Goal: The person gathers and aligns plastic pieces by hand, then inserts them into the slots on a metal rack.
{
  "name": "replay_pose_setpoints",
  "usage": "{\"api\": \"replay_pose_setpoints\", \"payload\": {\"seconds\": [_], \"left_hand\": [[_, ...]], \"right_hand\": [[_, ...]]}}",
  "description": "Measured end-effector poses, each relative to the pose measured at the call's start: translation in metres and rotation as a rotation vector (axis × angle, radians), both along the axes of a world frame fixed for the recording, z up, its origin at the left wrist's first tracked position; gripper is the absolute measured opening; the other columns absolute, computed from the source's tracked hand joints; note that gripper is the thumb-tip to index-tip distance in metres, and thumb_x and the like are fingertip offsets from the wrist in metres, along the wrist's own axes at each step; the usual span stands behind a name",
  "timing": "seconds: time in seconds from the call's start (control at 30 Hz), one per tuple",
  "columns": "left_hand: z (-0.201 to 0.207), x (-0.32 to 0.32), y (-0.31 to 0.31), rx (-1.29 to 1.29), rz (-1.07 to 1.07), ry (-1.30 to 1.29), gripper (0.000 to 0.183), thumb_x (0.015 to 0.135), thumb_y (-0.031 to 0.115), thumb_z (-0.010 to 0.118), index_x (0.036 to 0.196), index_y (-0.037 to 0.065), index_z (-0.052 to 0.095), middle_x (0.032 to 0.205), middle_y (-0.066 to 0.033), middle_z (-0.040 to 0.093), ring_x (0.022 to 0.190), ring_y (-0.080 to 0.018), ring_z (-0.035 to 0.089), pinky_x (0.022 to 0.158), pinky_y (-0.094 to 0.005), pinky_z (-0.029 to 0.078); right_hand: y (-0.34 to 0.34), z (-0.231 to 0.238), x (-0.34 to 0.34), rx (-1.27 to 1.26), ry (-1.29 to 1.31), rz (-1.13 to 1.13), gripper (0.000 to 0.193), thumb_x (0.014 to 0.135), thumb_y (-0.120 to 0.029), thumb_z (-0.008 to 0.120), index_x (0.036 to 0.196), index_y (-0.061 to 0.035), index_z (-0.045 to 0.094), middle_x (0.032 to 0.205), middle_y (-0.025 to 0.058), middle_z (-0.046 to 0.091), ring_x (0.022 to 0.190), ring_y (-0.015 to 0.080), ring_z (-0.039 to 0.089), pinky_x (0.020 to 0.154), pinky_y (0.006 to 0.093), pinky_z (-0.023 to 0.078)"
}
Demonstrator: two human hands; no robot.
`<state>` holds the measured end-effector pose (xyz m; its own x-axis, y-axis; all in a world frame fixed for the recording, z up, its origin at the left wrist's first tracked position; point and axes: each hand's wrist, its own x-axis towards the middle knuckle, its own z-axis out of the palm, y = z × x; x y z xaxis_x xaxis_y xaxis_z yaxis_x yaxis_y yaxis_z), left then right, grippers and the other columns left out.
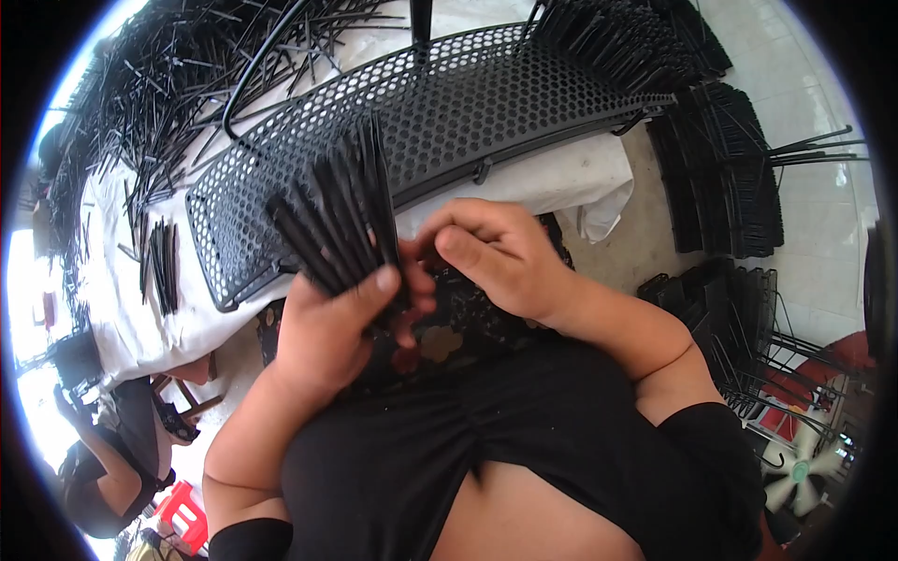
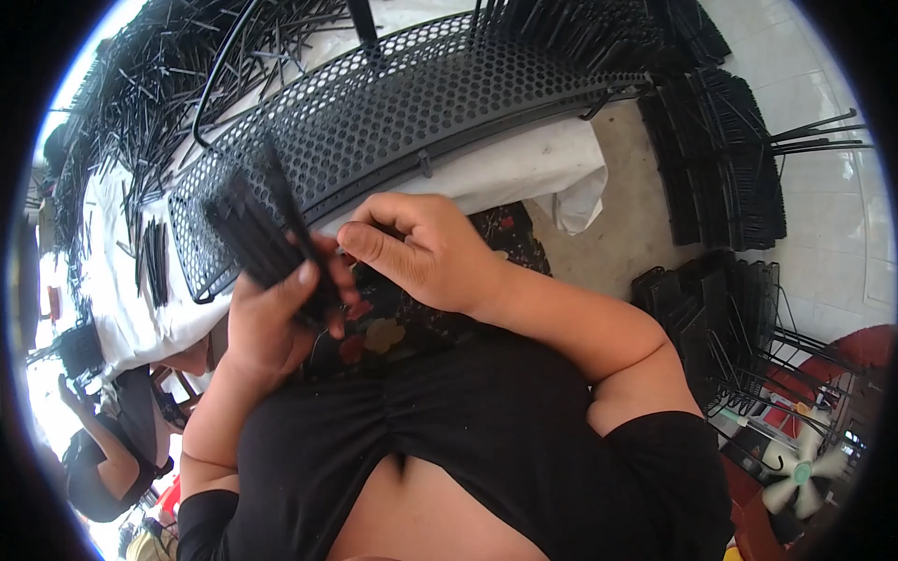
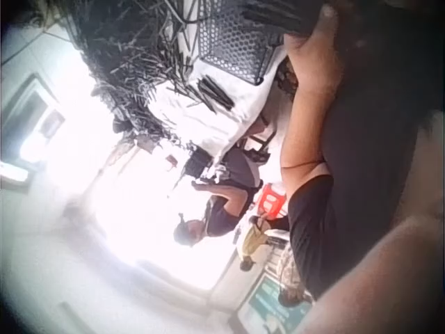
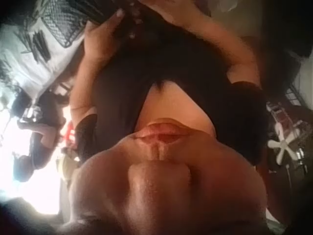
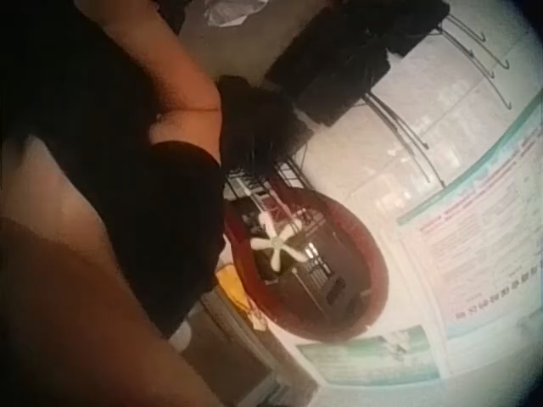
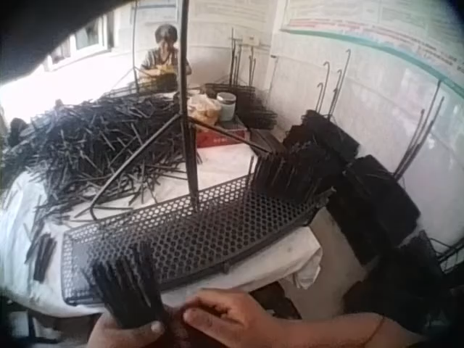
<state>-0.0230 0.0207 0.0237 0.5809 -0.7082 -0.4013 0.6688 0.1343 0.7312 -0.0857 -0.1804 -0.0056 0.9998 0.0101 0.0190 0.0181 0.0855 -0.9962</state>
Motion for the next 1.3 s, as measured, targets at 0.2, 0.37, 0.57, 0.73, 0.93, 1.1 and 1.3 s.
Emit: {"api": "replay_pose_setpoints", "payload": {"seconds": [0.2,0.37,0.57,0.73,0.93,1.1,1.3], "left_hand": [[-0.027,0.008,0.005,0.102,0.029,0.262,0.026,0.093,0.013,0.063,0.116,0.000,0.060,0.101,-0.0158,0.069,0.086,-0.0259,0.071,0.056,-0.0316,0.055],[-0.023,0.008,0.001,0.060,0.064,0.365,0.035,0.091,0.002,0.053,0.126,-0.002,0.055,0.109,-0.0198,0.067,0.100,-0.0347,0.068,0.076,-0.0503,0.061],[-0.013,0.003,0.004,-0.002,0.034,0.343,0.035,0.093,0.002,0.052,0.128,-0.001,0.054,0.112,-0.0184,0.066,0.101,-0.0339,0.068,0.080,-0.0509,0.061],[-0.006,0.003,0.003,-0.067,0.064,0.363,0.033,0.093,0.001,0.053,0.125,0.000,0.055,0.112,-0.0163,0.066,0.101,-0.0323,0.068,0.081,-0.0508,0.061],[-0.012,0.000,0.005,-0.002,0.082,0.303,0.036,0.091,-0.003,0.049,0.126,0.001,0.055,0.114,-0.0170,0.065,0.105,-0.0334,0.067,0.084,-0.0516,0.060],[-0.019,0.002,0.015,-0.030,0.063,0.458,0.040,0.091,-0.001,0.049,0.131,0.002,0.053,0.116,-0.0180,0.065,0.105,-0.0349,0.067,0.085,-0.0534,0.058],[-0.019,0.001,0.021,0.067,0.053,0.377,0.039,0.092,0.001,0.049,0.130,0.002,0.053,0.114,-0.0175,0.067,0.105,-0.0332,0.067,0.081,-0.0504,0.060]], "right_hand": [[0.025,-0.020,0.015,0.475,0.318,-0.041,0.031,0.097,-0.028,0.065,0.108,-0.0003,0.059,0.089,0.0029,0.062,0.076,0.0085,0.057,0.068,0.0243,0.050],[0.026,-0.013,0.022,0.404,0.429,-0.024,0.023,0.094,-0.018,0.067,0.109,-0.0023,0.059,0.095,0.0037,0.064,0.081,0.0089,0.059,0.068,0.0236,0.051],[0.032,-0.016,0.022,0.396,0.364,-0.087,0.027,0.092,-0.013,0.068,0.114,-0.0009,0.056,0.100,0.0060,0.064,0.085,0.0107,0.065,0.066,0.0242,0.056],[0.042,0.005,0.019,0.353,0.377,-0.118,0.024,0.091,-0.011,0.068,0.111,-0.0030,0.057,0.096,0.0037,0.064,0.080,0.0111,0.065,0.062,0.0220,0.056],[0.036,-0.009,0.016,0.436,0.380,-0.087,0.018,0.090,-0.010,0.068,0.105,-0.0036,0.060,0.093,0.0046,0.065,0.077,0.0129,0.065,0.063,0.0277,0.058],[0.041,-0.009,0.015,0.486,0.436,-0.118,0.016,0.090,-0.010,0.069,0.101,-0.0030,0.061,0.090,0.0058,0.066,0.074,0.0148,0.066,0.059,0.0275,0.055],[0.041,-0.012,0.023,0.481,0.465,-0.047,0.018,0.089,-0.011,0.071,0.101,-0.0037,0.060,0.087,0.0070,0.066,0.071,0.0153,0.065,0.055,0.0280,0.052]]}}
